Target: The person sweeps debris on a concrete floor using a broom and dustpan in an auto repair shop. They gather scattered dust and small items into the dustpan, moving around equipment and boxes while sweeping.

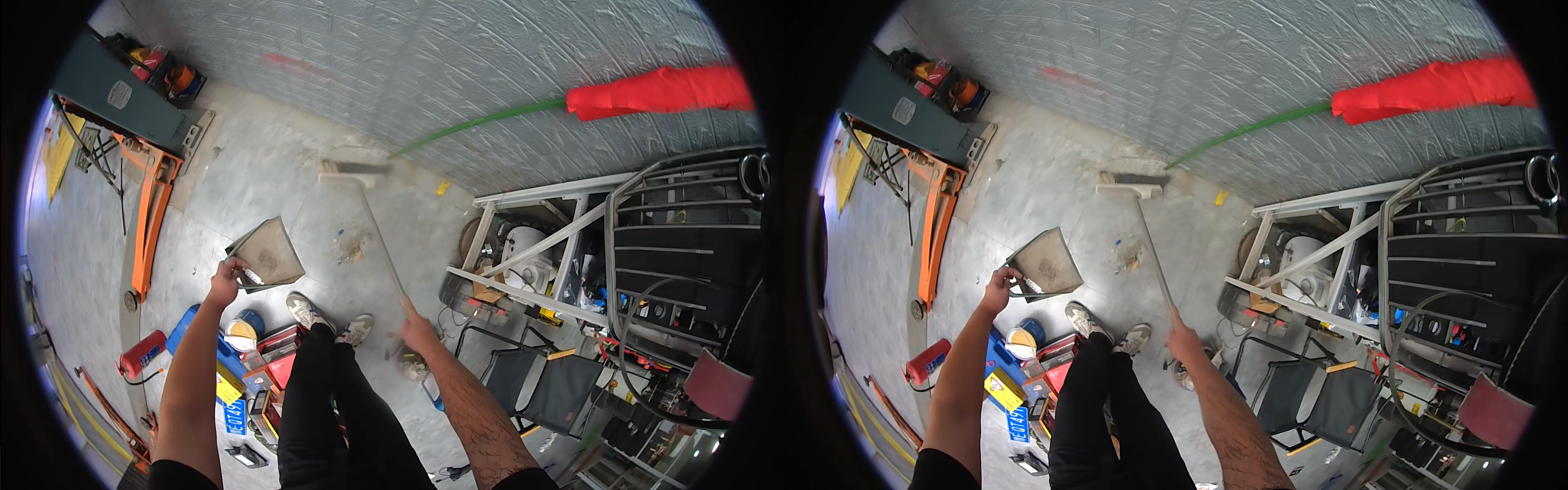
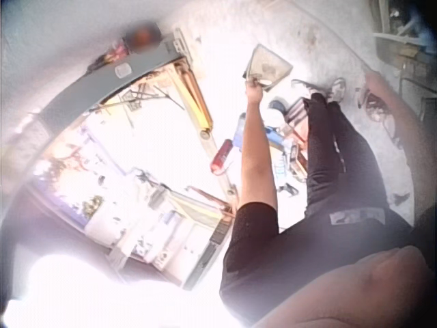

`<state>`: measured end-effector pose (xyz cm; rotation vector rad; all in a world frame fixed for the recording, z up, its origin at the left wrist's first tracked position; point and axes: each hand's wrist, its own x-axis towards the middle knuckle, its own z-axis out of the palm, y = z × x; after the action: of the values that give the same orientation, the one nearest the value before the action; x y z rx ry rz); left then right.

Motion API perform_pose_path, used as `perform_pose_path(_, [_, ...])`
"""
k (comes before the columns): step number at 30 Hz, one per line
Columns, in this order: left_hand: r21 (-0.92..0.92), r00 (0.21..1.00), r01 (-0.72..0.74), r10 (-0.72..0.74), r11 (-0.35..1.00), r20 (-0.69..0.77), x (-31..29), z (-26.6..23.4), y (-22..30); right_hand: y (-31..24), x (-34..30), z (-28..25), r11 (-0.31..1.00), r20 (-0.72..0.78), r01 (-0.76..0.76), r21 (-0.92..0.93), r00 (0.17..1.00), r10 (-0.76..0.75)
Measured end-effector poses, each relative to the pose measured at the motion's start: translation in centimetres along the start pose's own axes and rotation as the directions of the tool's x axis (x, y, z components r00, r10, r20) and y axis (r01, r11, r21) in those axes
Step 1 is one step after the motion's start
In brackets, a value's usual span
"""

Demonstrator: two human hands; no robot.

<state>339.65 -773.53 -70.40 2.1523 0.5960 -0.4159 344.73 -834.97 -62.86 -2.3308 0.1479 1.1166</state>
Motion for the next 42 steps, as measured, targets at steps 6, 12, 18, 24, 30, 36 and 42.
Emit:
perform_pose_path(6, [0.074, 0.997, 0.068, -0.069, 0.995, 0.017, -0.7, -1.1, 1.9, 10.6, -16.3, 0.1, 0.960, 0.064, -0.114, -0.254, 0.989, 0.135])
perform_pose_path(12, [0.025, 0.998, 0.026, -0.025, 0.999, -0.056, -0.8, -0.5, 1.6, 8.7, -23.9, -0.1, 0.984, -0.005, -0.046, -0.174, 0.999, 0.045])
perform_pose_path(18, [-0.343, 0.998, 0.056, -0.052, 0.938, 0.020, 0.8, -1.2, 0.3, 0.8, -11.1, 3.4, 0.991, -0.064, 0.019, -0.131, 0.998, -0.028])
perform_pose_path(24, [-0.359, 0.999, 0.029, -0.034, 0.933, -0.009, 0.4, -1.0, 0.7, 0.8, -1.8, 4.9, 0.999, 0.012, -0.044, -0.008, 0.999, 0.044])
perform_pose_path(30, [-0.253, 0.988, 0.064, -0.096, 0.965, -0.118, 0.0, -0.3, 1.2, 10.7, -17.6, 2.6, 0.964, 0.020, -0.108, -0.242, 0.993, 0.116])
perform_pose_path(36, [-0.091, 0.979, 0.061, -0.077, 0.994, -0.190, -0.8, -0.3, 2.4, 12.6, -26.0, 3.1, 0.980, -0.067, -0.078, -0.185, 0.996, 0.067])
perform_pose_path(42, [-0.296, 0.988, 0.061, -0.100, 0.953, -0.118, -0.8, -0.6, 2.3, 4.5, -16.0, 4.6, 0.994, -0.116, -0.020, -0.112, 0.993, 0.007])
